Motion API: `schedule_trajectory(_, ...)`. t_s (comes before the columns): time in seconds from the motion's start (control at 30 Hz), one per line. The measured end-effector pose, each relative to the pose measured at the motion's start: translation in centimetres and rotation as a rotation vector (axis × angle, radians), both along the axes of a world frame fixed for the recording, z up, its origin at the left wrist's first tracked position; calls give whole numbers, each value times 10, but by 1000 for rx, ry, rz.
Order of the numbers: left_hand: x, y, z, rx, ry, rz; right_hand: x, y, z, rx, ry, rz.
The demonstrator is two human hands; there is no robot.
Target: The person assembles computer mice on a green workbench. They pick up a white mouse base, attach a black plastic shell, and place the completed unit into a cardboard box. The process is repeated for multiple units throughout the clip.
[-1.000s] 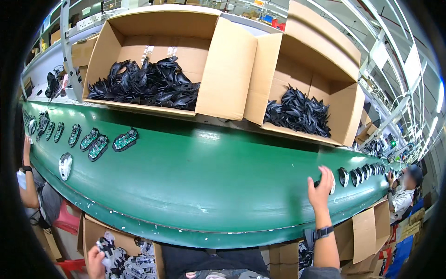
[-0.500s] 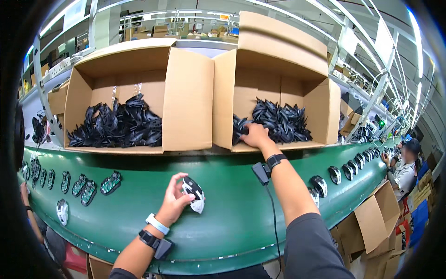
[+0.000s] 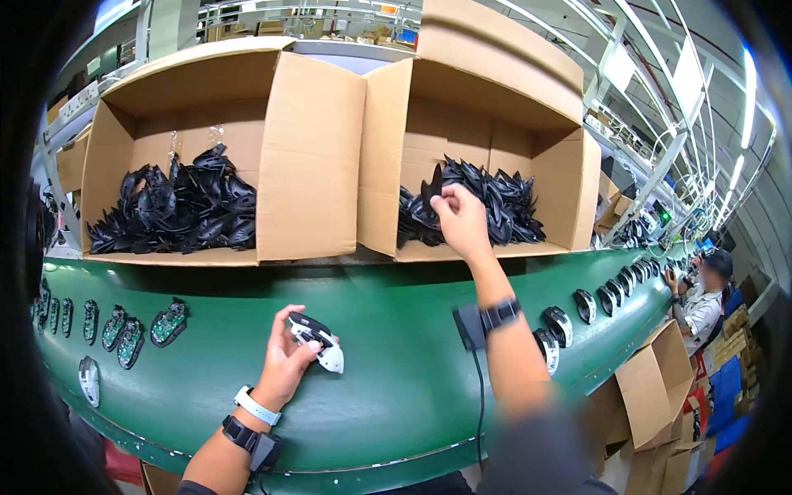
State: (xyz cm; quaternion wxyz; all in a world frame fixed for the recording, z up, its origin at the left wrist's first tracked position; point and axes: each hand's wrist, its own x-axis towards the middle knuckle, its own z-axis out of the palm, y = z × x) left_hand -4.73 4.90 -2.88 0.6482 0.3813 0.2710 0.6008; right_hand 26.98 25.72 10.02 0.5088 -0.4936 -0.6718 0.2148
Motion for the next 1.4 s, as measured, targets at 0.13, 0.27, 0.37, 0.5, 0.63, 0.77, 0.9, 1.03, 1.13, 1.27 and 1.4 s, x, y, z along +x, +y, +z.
schedule_trajectory(0.13,6,-8,3,14,36,19,-47,-127,-23,-223,315,461)
schedule_trajectory(0.27,10,-4,1,35,125,-31,-85,-177,-71,-161,357,424)
schedule_trajectory(0.37,1,-9,2,-59,49,-50,-88,-179,-88,99,-46,333)
schedule_trajectory(0.5,3,-7,-5,-21,109,-14,-83,-184,-83,-124,51,449)
schedule_trajectory(0.63,6,-10,1,-42,102,-1,-68,-175,-90,-490,549,705)
schedule_trajectory(0.77,10,-8,2,-56,102,-29,-79,-188,-92,-452,617,611)
schedule_trajectory(0.9,9,-12,6,-69,40,-60,-90,-192,-72,-654,704,642)
schedule_trajectory(1.03,11,-11,4,-51,135,-59,-89,-189,-77,-648,562,663)
schedule_trajectory(1.13,0,-9,9,-195,-294,-256,-83,-182,-84,-637,719,694)
schedule_trajectory(1.27,-6,-11,19,-345,-382,-204,-89,-183,-85,-613,810,716)
schedule_trajectory(1.4,-11,-10,11,-361,-733,-211,-104,-191,-88,-629,818,696)
